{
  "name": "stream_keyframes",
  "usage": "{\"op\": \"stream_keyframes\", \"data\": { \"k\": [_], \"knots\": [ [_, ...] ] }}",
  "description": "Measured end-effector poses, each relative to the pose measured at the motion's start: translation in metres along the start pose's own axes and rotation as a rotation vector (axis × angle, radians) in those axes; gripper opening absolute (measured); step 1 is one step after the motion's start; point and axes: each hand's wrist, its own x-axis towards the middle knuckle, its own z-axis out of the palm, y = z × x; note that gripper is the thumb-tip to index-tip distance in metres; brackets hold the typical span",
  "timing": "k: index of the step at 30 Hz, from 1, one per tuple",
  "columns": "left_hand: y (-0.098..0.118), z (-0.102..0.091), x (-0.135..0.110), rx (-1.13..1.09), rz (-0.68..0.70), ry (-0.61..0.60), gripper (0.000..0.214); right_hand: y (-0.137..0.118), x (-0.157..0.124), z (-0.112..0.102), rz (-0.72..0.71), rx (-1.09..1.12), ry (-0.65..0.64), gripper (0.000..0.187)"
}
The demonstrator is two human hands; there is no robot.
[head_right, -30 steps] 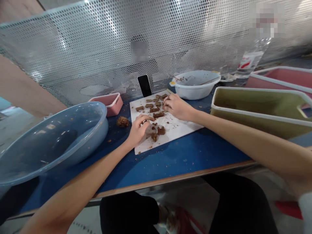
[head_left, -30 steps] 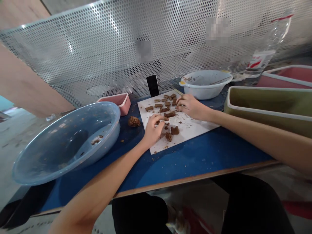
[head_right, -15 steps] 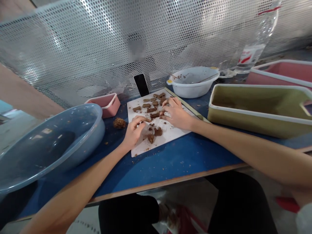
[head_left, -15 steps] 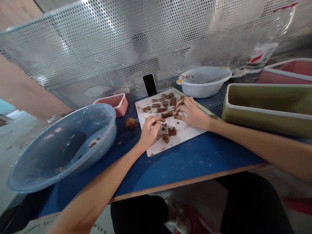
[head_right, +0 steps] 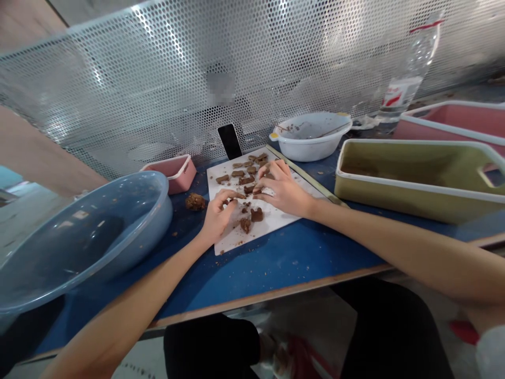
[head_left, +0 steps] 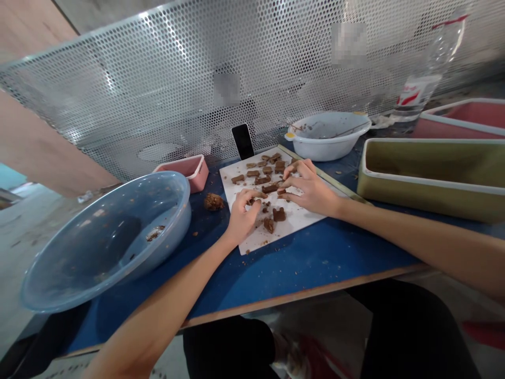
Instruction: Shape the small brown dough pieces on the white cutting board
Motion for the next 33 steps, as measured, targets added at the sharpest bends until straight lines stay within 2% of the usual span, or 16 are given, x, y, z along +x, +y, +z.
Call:
{"op": "stream_keyframes", "data": {
  "k": [4,7,13,17,25,33],
  "knots": [
    [-0.001,0.001,0.002,-0.005,0.022,0.014,0.02,-0.009,-0.002,-0.001,-0.01,-0.017,-0.011,0.027],
    [0.002,0.0,0.003,-0.091,0.003,0.012,0.014,-0.014,-0.003,-0.002,-0.02,-0.031,-0.026,0.024],
    [0.014,0.0,0.001,-0.161,-0.057,-0.072,0.036,-0.021,-0.006,-0.003,-0.101,-0.074,-0.02,0.02],
    [0.017,0.003,-0.002,-0.229,-0.073,-0.104,0.039,-0.025,-0.008,-0.002,-0.135,-0.099,-0.021,0.018],
    [0.017,0.003,-0.001,-0.304,-0.131,-0.119,0.042,-0.019,-0.008,-0.003,-0.162,-0.085,-0.014,0.021],
    [0.019,0.004,-0.001,-0.347,-0.122,-0.14,0.043,-0.015,-0.007,0.0,-0.152,-0.06,-0.003,0.026]
  ]
}}
